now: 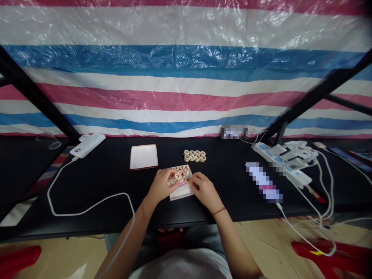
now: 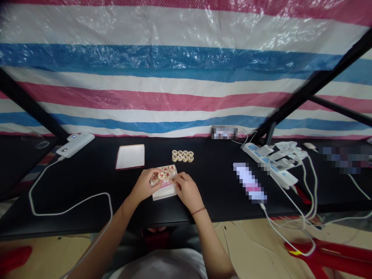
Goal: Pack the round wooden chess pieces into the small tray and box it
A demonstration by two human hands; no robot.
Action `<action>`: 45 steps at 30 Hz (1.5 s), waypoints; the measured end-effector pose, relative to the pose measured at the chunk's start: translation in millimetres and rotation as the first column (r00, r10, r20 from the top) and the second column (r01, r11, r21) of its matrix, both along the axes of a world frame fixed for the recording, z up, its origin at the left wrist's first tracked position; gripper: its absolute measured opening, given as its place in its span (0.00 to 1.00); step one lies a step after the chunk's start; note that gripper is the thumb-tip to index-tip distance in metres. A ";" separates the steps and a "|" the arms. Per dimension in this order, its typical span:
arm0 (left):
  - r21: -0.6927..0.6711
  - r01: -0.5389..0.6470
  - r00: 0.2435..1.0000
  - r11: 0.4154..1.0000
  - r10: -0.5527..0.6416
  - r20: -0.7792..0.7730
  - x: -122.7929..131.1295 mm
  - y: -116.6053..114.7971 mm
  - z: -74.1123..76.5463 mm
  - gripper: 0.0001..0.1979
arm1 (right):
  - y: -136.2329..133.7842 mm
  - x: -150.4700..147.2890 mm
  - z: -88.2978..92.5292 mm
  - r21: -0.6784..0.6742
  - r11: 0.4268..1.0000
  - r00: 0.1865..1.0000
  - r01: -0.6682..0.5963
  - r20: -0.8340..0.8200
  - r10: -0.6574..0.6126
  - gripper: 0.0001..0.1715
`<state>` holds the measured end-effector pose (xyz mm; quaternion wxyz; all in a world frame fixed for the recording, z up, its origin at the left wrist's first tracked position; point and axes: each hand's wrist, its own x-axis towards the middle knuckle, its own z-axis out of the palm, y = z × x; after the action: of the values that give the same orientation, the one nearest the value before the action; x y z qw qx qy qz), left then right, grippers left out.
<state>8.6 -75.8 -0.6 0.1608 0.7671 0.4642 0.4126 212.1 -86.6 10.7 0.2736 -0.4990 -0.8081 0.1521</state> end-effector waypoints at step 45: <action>-0.128 -0.123 0.945 0.984 0.076 -0.320 1.9 5.6 -15.2 0.33 | 9.0 -2.4 -18.4 -0.094 0.982 0.922 0.162 -0.340 -0.185 0.08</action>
<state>10.5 -70.2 -15.8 0.1199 0.7845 0.5510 0.2580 209.7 -77.7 -7.7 0.4082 -0.5423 -0.6945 0.2387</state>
